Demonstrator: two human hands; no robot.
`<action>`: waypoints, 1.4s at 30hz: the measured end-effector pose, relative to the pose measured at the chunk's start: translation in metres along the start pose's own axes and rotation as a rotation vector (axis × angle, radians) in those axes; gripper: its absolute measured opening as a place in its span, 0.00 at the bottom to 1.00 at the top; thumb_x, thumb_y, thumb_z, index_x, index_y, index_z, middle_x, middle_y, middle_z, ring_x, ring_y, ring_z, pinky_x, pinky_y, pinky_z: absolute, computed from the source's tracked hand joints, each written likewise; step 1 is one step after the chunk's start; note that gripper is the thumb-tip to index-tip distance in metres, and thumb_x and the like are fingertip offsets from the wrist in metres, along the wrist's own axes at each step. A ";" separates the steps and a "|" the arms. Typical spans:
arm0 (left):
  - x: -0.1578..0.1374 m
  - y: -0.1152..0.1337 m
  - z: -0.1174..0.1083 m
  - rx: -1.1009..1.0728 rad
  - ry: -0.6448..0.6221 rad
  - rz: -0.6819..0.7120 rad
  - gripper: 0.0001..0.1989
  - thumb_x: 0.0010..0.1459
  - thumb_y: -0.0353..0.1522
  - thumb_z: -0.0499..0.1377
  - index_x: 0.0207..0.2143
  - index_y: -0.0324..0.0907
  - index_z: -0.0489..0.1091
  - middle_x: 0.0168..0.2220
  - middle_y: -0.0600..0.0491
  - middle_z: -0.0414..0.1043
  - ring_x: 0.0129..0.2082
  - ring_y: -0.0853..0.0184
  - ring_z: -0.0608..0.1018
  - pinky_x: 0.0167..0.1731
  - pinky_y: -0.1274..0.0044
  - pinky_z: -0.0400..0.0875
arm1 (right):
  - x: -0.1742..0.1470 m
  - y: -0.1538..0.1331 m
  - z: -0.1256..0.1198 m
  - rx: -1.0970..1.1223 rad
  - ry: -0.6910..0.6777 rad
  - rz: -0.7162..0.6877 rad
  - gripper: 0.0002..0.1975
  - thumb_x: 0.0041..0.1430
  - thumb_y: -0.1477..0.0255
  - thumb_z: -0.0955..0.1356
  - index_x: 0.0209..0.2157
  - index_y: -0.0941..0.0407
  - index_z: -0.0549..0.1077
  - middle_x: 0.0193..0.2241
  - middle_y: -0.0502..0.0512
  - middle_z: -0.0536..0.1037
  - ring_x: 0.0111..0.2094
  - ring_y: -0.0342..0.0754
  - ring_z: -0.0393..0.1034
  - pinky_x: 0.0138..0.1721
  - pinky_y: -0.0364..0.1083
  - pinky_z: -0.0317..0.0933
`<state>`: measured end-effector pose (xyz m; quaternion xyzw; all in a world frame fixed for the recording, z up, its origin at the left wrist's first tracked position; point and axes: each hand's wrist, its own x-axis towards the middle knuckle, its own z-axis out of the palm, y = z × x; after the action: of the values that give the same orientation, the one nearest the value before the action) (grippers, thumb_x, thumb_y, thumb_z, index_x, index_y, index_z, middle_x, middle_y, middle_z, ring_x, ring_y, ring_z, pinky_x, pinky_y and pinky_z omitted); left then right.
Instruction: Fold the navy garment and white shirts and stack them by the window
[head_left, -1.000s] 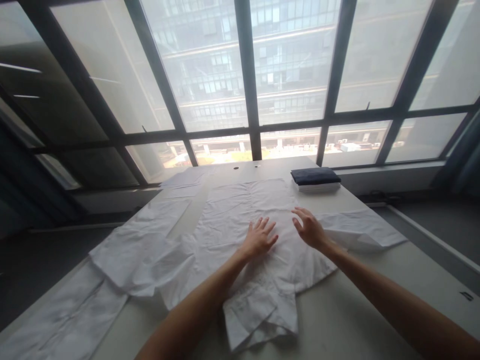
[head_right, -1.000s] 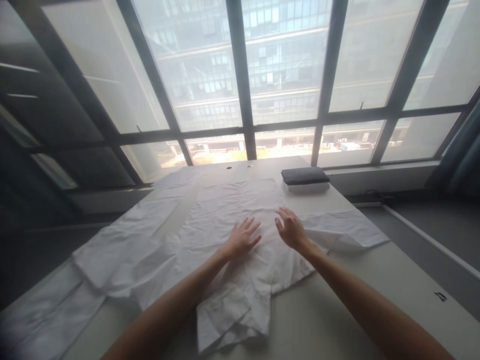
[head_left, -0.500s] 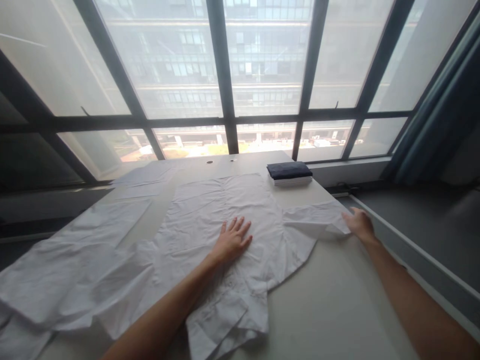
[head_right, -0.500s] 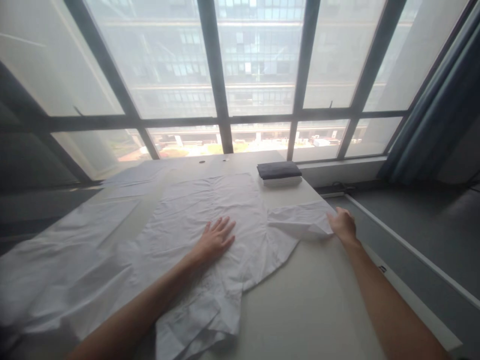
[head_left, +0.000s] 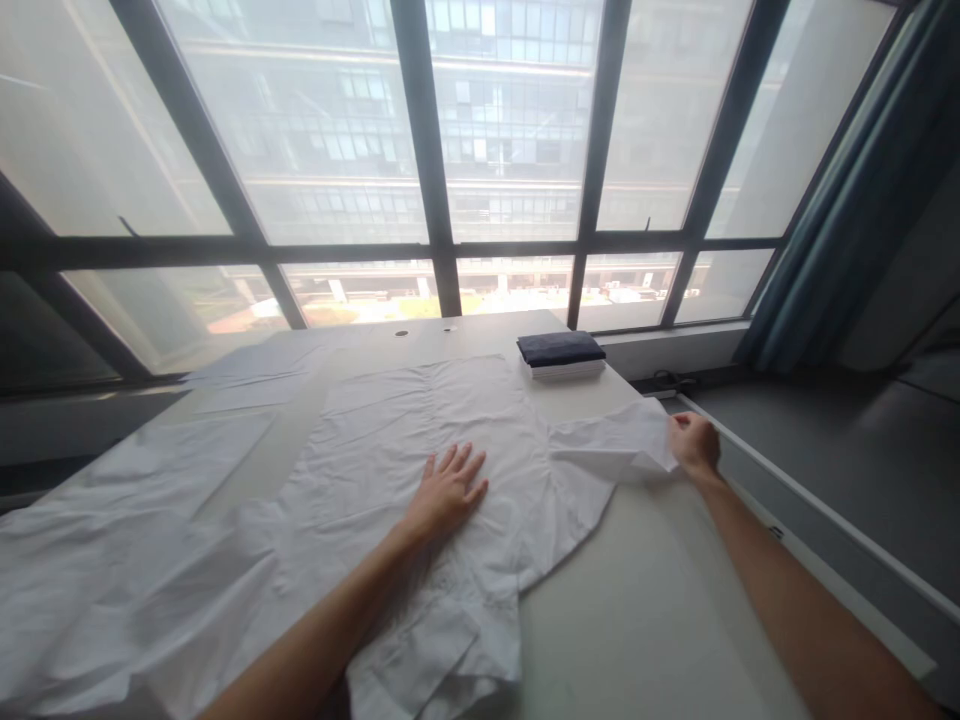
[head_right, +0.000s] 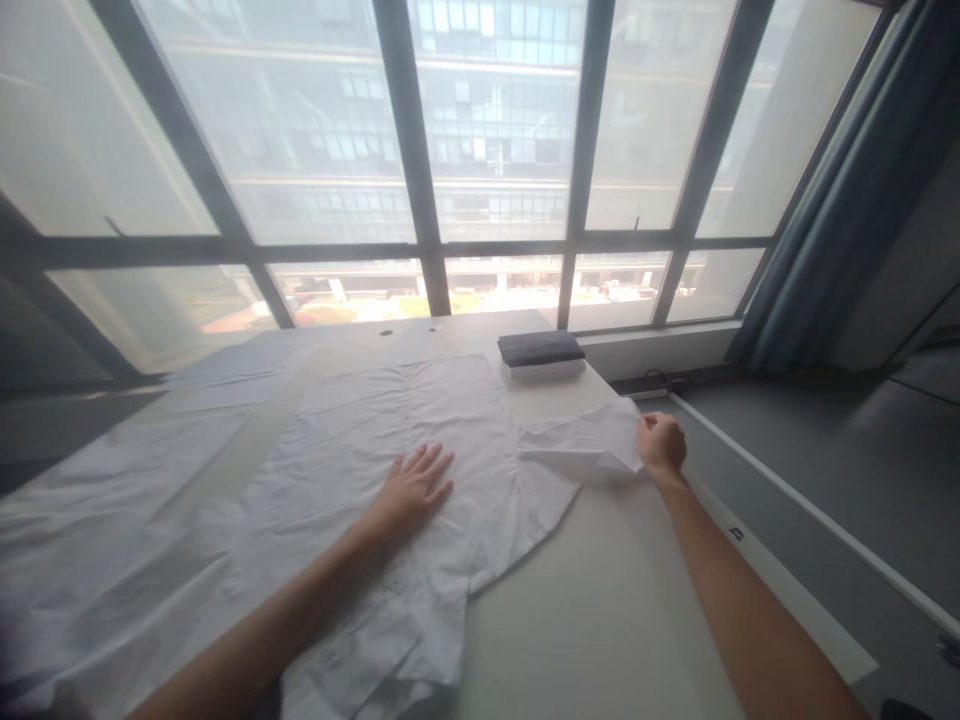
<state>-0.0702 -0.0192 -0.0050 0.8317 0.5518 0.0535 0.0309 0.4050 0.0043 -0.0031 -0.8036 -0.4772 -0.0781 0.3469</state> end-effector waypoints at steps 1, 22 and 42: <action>0.000 0.000 0.000 -0.001 0.002 0.001 0.30 0.70 0.45 0.46 0.70 0.49 0.56 0.73 0.48 0.48 0.73 0.50 0.50 0.67 0.49 0.43 | 0.002 -0.005 -0.005 0.075 0.086 -0.028 0.15 0.62 0.69 0.63 0.39 0.61 0.79 0.38 0.69 0.80 0.42 0.59 0.74 0.46 0.55 0.66; -0.004 0.003 -0.002 -0.002 0.018 0.007 0.29 0.70 0.47 0.47 0.69 0.49 0.58 0.73 0.47 0.50 0.72 0.50 0.52 0.67 0.50 0.43 | -0.120 -0.138 -0.019 0.550 -0.116 -0.653 0.15 0.69 0.68 0.61 0.49 0.54 0.76 0.53 0.64 0.75 0.58 0.57 0.67 0.60 0.58 0.61; -0.003 0.026 -0.045 -0.656 0.111 -0.029 0.19 0.65 0.35 0.54 0.56 0.38 0.71 0.55 0.41 0.74 0.53 0.57 0.77 0.57 0.64 0.70 | -0.113 -0.128 -0.012 0.485 -0.189 -0.624 0.26 0.67 0.67 0.61 0.64 0.56 0.65 0.64 0.66 0.68 0.66 0.60 0.60 0.66 0.66 0.51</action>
<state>-0.0531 -0.0329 0.0422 0.7651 0.5179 0.2731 0.2678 0.2417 -0.0450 0.0164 -0.5189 -0.7324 0.0092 0.4408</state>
